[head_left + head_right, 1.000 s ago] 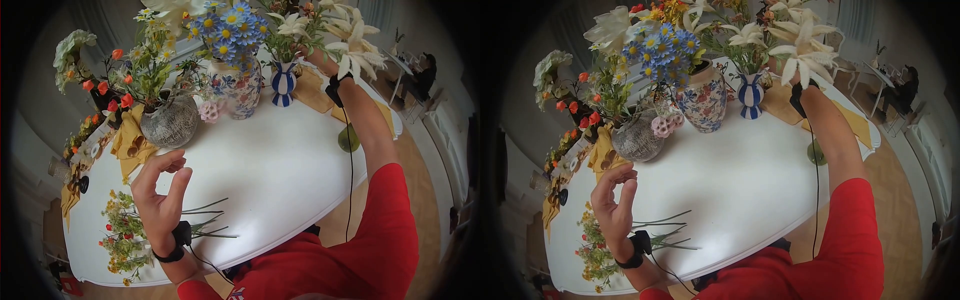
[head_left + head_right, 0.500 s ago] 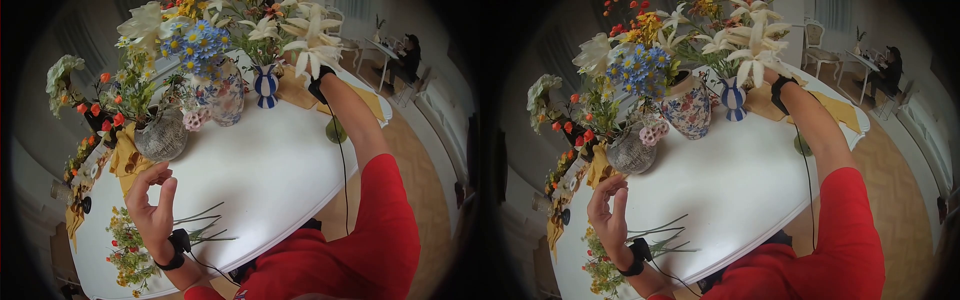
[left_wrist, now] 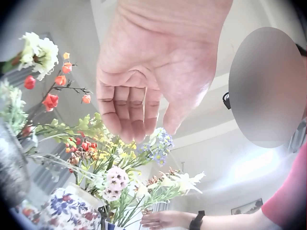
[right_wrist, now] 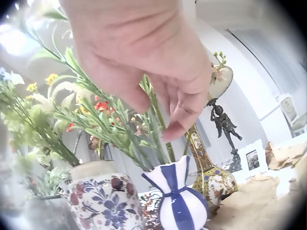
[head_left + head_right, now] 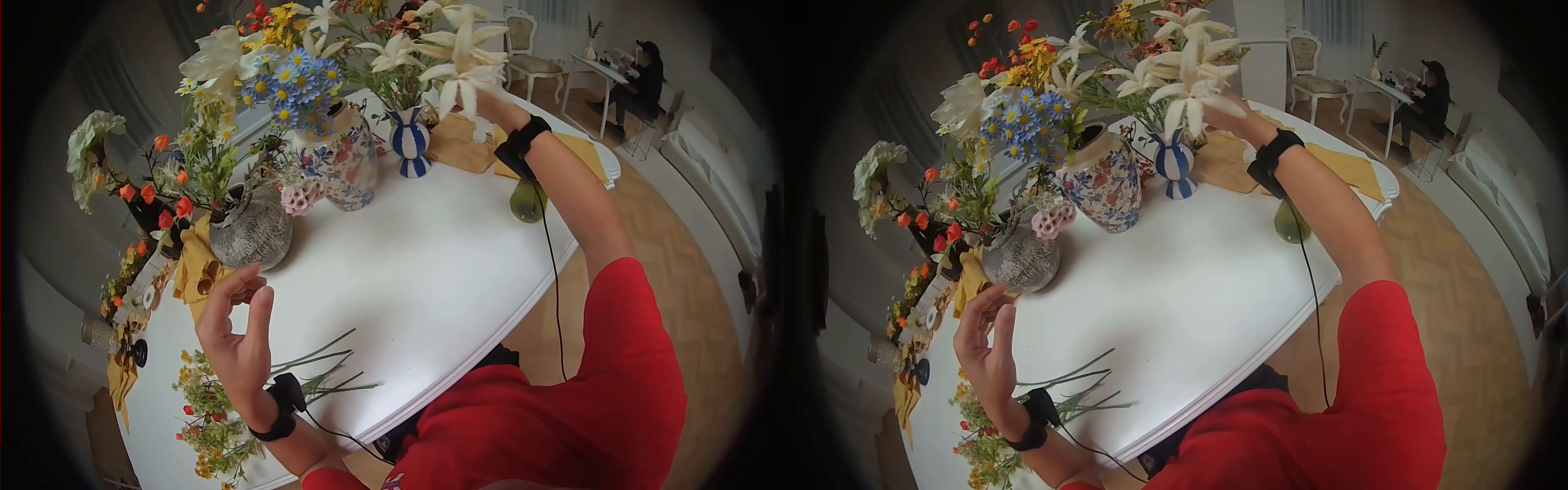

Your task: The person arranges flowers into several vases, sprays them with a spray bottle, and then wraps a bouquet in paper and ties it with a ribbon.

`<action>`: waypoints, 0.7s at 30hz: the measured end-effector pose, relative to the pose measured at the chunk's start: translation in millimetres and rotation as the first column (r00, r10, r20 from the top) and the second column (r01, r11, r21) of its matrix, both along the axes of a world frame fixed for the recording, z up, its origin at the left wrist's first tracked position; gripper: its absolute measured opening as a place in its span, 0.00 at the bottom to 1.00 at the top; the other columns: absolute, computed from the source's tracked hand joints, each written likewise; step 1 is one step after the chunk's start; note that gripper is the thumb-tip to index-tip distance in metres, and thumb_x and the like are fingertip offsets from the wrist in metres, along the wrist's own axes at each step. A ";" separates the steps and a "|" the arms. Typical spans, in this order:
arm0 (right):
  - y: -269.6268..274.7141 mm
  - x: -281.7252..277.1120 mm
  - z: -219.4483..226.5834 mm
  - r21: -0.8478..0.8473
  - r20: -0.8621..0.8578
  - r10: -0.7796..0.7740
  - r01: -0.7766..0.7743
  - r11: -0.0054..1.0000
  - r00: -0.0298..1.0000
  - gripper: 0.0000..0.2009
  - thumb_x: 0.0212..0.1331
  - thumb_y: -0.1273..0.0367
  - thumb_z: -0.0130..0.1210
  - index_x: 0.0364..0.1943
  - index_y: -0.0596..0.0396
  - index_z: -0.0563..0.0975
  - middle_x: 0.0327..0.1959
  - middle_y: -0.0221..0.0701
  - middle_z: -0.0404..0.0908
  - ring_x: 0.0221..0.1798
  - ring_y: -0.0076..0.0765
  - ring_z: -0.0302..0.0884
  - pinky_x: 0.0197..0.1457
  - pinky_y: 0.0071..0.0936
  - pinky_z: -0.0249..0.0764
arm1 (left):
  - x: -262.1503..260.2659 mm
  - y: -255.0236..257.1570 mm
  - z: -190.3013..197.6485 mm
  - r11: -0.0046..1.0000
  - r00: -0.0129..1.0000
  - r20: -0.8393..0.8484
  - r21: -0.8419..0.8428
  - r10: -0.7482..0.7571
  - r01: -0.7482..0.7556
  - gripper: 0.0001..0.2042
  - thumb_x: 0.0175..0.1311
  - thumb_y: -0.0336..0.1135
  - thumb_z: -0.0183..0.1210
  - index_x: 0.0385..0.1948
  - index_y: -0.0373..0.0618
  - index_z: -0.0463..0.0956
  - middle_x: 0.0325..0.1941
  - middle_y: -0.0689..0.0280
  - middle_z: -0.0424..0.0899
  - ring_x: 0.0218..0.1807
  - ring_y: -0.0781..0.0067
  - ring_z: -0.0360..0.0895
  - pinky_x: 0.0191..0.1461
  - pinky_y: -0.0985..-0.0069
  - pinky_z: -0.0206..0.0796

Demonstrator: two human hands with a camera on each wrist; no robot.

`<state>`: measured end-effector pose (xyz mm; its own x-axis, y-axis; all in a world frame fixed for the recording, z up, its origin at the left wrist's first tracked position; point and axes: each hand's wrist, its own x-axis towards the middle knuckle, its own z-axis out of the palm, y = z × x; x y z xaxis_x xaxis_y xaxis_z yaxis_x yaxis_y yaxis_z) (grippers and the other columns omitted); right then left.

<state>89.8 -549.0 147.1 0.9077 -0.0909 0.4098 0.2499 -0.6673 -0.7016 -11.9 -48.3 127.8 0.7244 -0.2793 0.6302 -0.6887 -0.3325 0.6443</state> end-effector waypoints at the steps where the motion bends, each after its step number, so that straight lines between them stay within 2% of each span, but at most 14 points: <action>1: 6.4 -6.3 2.8 0.101 0.005 -0.024 0.023 0.995 1.000 0.14 0.72 0.68 0.57 0.58 0.54 0.79 0.50 0.28 0.82 0.49 0.25 0.80 0.53 0.29 0.79 | 1.0 0.4 -0.2 1.000 1.000 0.004 0.000 -0.001 0.001 0.12 0.70 0.27 0.63 0.52 0.33 0.81 0.41 0.65 0.85 0.45 0.77 0.79 0.54 0.78 0.70; 2: 21.1 -22.3 6.6 0.164 0.031 -0.067 0.061 0.984 0.997 0.12 0.73 0.67 0.54 0.55 0.54 0.79 0.46 0.26 0.82 0.45 0.23 0.79 0.46 0.27 0.78 | 1.8 0.9 -1.0 1.000 1.000 0.008 0.000 -0.001 0.001 0.12 0.70 0.28 0.63 0.52 0.33 0.81 0.41 0.65 0.85 0.45 0.77 0.79 0.54 0.78 0.69; 4: 32.0 -43.3 -1.4 0.208 0.166 -0.129 0.093 0.974 0.978 0.11 0.75 0.68 0.49 0.53 0.55 0.80 0.45 0.27 0.84 0.44 0.23 0.80 0.45 0.25 0.79 | 1.1 0.3 -1.1 1.000 1.000 0.006 -0.007 0.003 -0.003 0.13 0.71 0.28 0.63 0.53 0.33 0.81 0.42 0.65 0.85 0.45 0.77 0.79 0.53 0.78 0.69; 7: 23.8 -69.2 -9.6 0.175 0.279 -0.055 0.005 0.984 0.959 0.14 0.73 0.68 0.54 0.58 0.59 0.78 0.51 0.31 0.84 0.51 0.27 0.82 0.52 0.24 0.79 | 2.0 0.1 -1.5 0.999 1.000 0.016 -0.044 0.024 -0.023 0.11 0.67 0.27 0.65 0.48 0.34 0.83 0.39 0.61 0.88 0.43 0.74 0.83 0.53 0.75 0.73; 8: 26.1 -76.9 -11.9 0.205 0.348 -0.110 0.039 0.978 0.931 0.16 0.72 0.68 0.56 0.59 0.60 0.77 0.53 0.33 0.84 0.54 0.29 0.81 0.55 0.26 0.78 | 2.3 0.3 -1.4 0.999 1.000 0.015 -0.044 0.022 -0.022 0.11 0.67 0.27 0.65 0.49 0.35 0.83 0.40 0.61 0.88 0.43 0.74 0.83 0.53 0.75 0.73; 10: 36.8 -98.1 -18.3 0.272 0.472 -0.222 0.098 0.957 0.853 0.20 0.69 0.69 0.61 0.63 0.61 0.76 0.56 0.36 0.83 0.60 0.33 0.80 0.62 0.28 0.76 | 2.8 1.4 -1.5 0.999 1.000 0.010 -0.041 0.021 -0.020 0.11 0.67 0.28 0.65 0.49 0.35 0.83 0.40 0.61 0.88 0.44 0.74 0.83 0.53 0.75 0.73; 13: 45.9 -147.5 -27.0 0.112 0.682 -0.317 0.333 0.936 0.660 0.28 0.65 0.67 0.67 0.67 0.60 0.73 0.63 0.41 0.78 0.67 0.38 0.75 0.70 0.34 0.71 | 4.0 1.6 -1.9 0.999 1.000 0.003 -0.040 0.019 -0.019 0.11 0.67 0.28 0.65 0.49 0.35 0.83 0.40 0.62 0.88 0.44 0.74 0.83 0.54 0.75 0.73; 16: 37.4 -175.0 -51.4 0.072 0.748 -0.401 0.535 0.842 0.529 0.36 0.61 0.64 0.70 0.72 0.58 0.68 0.70 0.43 0.70 0.73 0.44 0.68 0.76 0.39 0.64 | 5.4 1.5 -3.0 0.999 1.000 -0.005 -0.030 0.025 -0.025 0.12 0.67 0.28 0.65 0.49 0.35 0.83 0.40 0.62 0.88 0.44 0.74 0.83 0.54 0.75 0.73; 19: 11.9 -181.3 -82.8 0.057 0.694 -0.506 0.662 0.748 0.513 0.47 0.56 0.60 0.74 0.77 0.57 0.59 0.75 0.45 0.62 0.77 0.49 0.62 0.78 0.43 0.60 | 6.5 -0.2 -3.8 0.999 0.999 -0.012 -0.022 0.033 -0.033 0.12 0.67 0.29 0.65 0.49 0.35 0.83 0.40 0.62 0.88 0.44 0.74 0.83 0.54 0.75 0.73; 21: -7.2 -178.6 -105.8 0.045 0.589 -0.569 0.680 0.731 0.573 0.52 0.54 0.59 0.76 0.78 0.58 0.54 0.76 0.48 0.59 0.77 0.51 0.60 0.79 0.44 0.58 | 6.5 -1.2 -4.2 0.999 0.999 -0.020 -0.015 0.037 -0.038 0.12 0.67 0.29 0.66 0.49 0.35 0.83 0.40 0.62 0.88 0.44 0.74 0.83 0.54 0.75 0.73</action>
